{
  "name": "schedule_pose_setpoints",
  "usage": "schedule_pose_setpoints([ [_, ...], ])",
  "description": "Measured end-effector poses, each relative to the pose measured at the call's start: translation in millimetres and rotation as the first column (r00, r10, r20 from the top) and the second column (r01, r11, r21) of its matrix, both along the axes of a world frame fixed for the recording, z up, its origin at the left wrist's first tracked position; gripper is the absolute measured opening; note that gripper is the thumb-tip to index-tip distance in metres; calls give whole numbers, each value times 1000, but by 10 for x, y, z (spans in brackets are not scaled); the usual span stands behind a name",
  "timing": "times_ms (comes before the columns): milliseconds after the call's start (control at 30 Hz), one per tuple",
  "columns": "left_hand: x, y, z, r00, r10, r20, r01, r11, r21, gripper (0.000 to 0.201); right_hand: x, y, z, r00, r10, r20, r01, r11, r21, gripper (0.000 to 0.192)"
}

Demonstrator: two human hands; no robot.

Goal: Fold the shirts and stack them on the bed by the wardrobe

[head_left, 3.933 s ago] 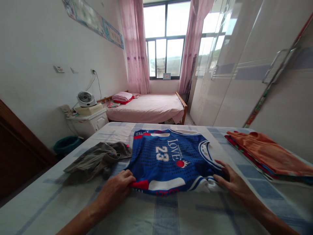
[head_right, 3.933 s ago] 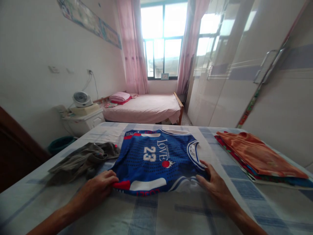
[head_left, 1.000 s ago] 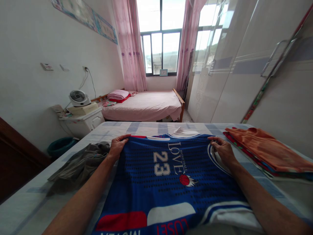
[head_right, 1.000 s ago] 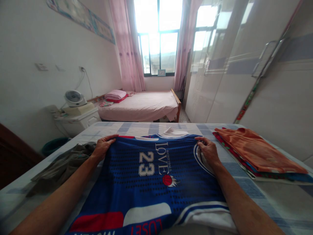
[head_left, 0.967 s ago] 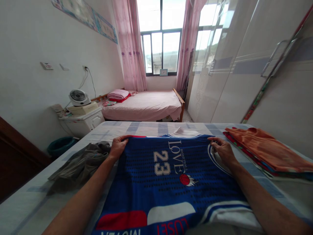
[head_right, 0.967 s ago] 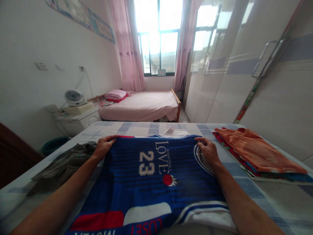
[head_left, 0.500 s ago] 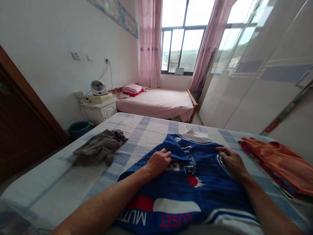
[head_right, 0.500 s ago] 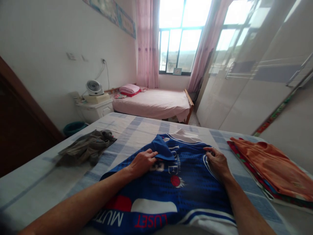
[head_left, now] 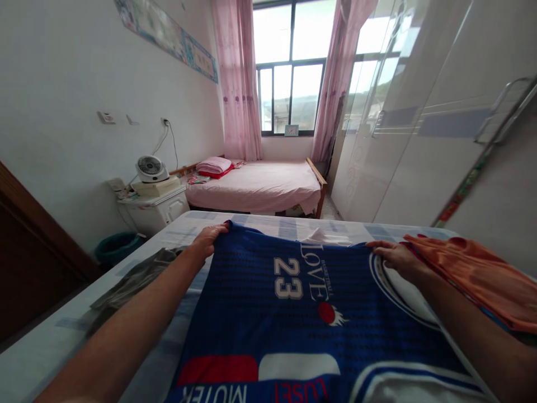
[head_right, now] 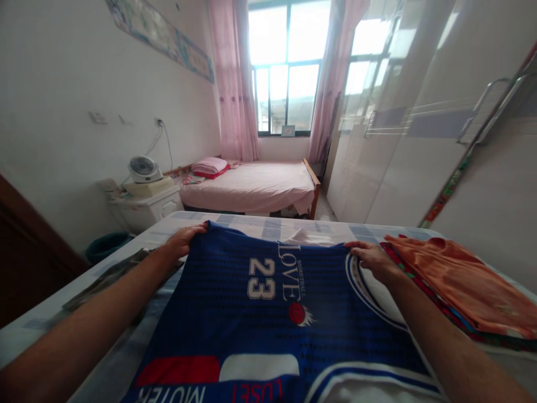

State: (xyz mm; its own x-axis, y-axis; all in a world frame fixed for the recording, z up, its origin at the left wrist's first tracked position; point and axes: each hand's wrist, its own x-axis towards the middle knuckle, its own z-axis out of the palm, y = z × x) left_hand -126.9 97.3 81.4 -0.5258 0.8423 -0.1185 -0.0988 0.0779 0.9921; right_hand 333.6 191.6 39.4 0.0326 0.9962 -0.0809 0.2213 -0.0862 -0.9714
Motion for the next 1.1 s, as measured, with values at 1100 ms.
schedule_pose_setpoints([
  [1100, -80, -1083, -268, 955, -205, -213, 210, 978, 0, 41, 352, -1141, 19, 987, -140, 84, 113, 957, 267, 49],
])
